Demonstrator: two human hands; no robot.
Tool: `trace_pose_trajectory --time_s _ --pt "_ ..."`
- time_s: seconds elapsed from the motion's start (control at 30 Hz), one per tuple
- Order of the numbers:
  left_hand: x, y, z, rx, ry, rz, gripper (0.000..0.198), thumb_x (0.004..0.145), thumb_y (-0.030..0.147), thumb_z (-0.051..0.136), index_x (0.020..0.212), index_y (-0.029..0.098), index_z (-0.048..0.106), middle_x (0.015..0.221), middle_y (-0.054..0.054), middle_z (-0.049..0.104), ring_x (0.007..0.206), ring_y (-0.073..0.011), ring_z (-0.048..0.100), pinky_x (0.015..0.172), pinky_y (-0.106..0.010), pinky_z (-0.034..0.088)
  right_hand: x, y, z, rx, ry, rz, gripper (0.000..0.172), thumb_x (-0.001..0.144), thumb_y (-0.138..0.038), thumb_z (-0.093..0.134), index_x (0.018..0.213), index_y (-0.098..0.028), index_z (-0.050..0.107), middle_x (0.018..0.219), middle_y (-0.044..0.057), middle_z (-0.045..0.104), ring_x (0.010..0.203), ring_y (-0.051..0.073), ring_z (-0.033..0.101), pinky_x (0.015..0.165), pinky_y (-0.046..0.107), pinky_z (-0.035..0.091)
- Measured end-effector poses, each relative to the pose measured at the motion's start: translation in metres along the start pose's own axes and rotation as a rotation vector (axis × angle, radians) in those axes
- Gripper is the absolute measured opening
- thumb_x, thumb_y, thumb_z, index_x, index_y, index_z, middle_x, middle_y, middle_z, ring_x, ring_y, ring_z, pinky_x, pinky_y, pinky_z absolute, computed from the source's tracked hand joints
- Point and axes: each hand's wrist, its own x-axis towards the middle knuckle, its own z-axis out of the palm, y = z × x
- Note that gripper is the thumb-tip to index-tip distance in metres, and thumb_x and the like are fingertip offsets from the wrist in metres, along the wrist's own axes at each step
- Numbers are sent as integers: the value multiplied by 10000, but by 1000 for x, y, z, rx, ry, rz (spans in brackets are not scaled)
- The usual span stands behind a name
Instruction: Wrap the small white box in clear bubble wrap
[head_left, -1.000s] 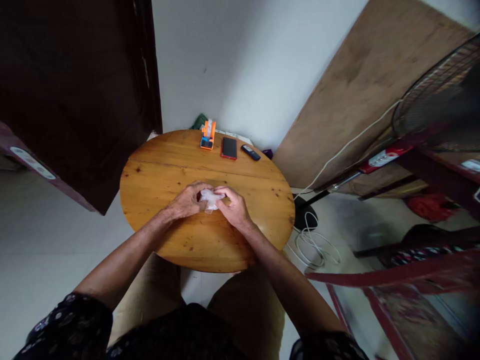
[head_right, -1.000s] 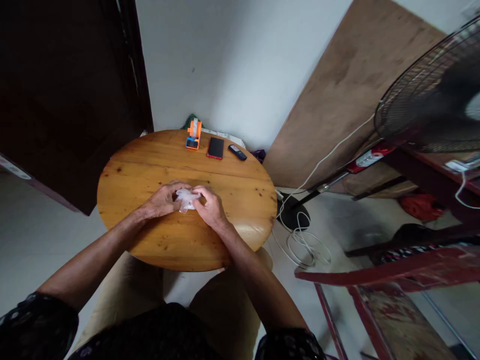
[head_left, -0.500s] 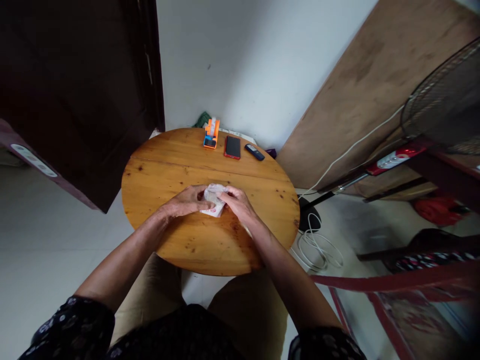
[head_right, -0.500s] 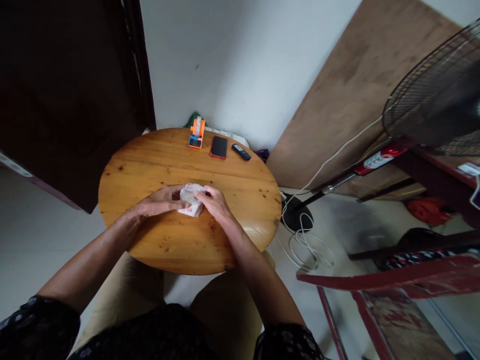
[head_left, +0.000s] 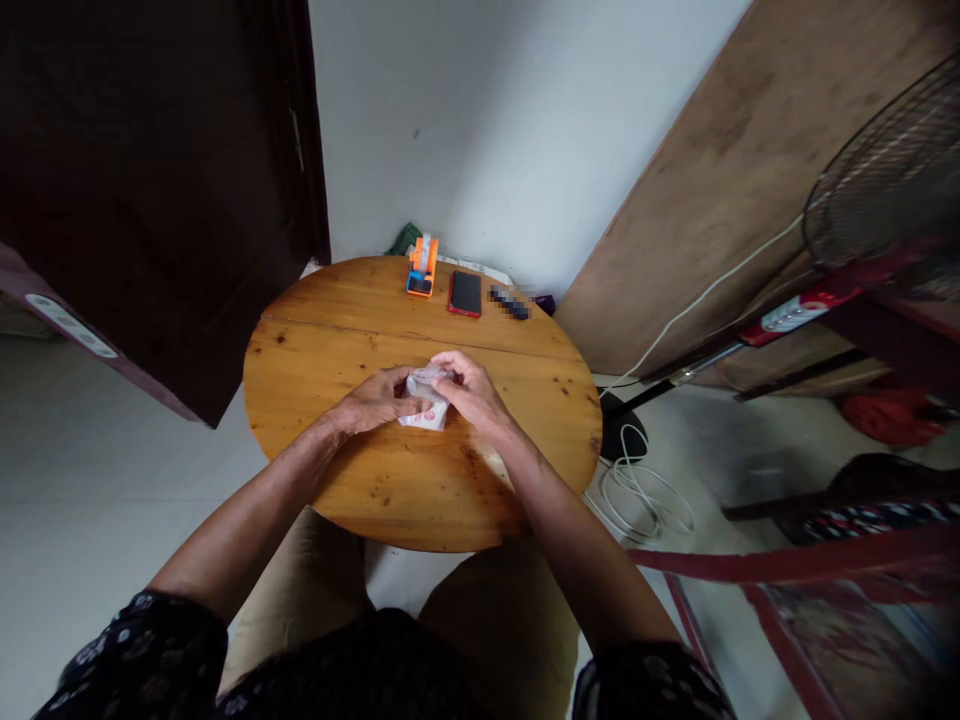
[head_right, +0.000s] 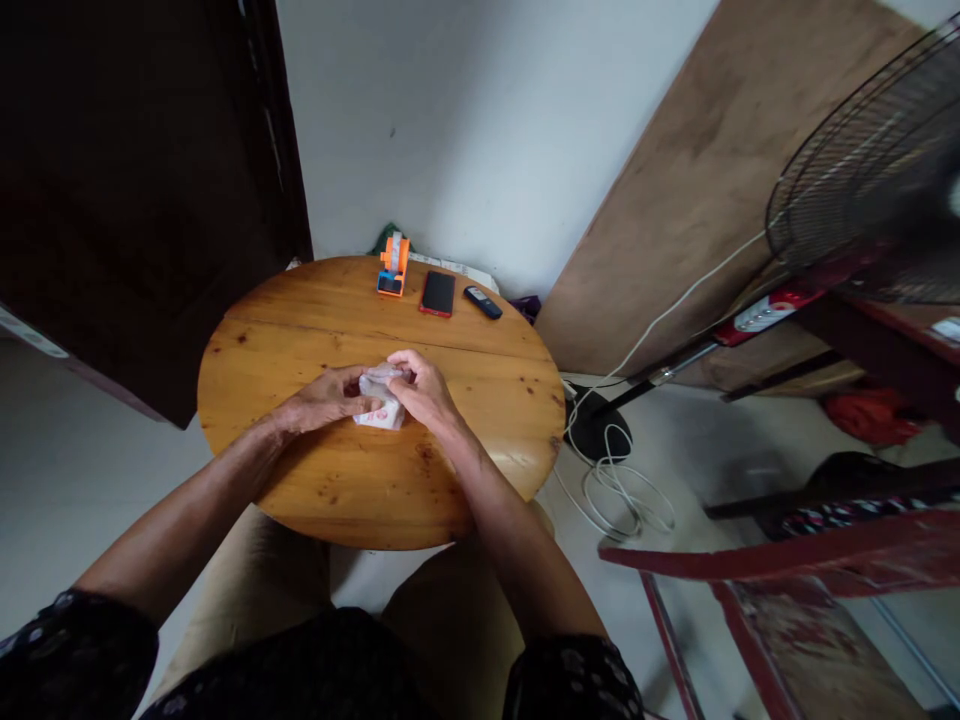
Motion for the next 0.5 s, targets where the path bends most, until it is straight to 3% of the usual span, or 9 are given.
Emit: trace_pose_trajectory --time_s 0.17,0.37,0.5 --pt "3 -6 -3 22 -16 17 506 708 412 783 1123 147 664 1080 -89 734 969 -234 667 865 -361 508 7 -6 2 -49 23 -6 145 790 -338 608 733 -208 638 711 -16 627 689 137 562 676 275 441" --pt "6 -10 -4 -5 2 36 467 716 393 775 1099 150 665 1090 -91 731 965 -220 662 863 -350 505 6 -8 2 6 13 -5 166 814 -338 594 734 -201 643 695 -29 571 661 126 530 652 270 411" --pt "6 -9 -5 73 47 19 424 758 451 717 1056 151 679 994 -75 739 862 -204 656 782 -325 499 3 -12 0 -16 -8 11 157 810 -300 591 725 -195 671 700 -22 619 655 126 561 644 263 420"
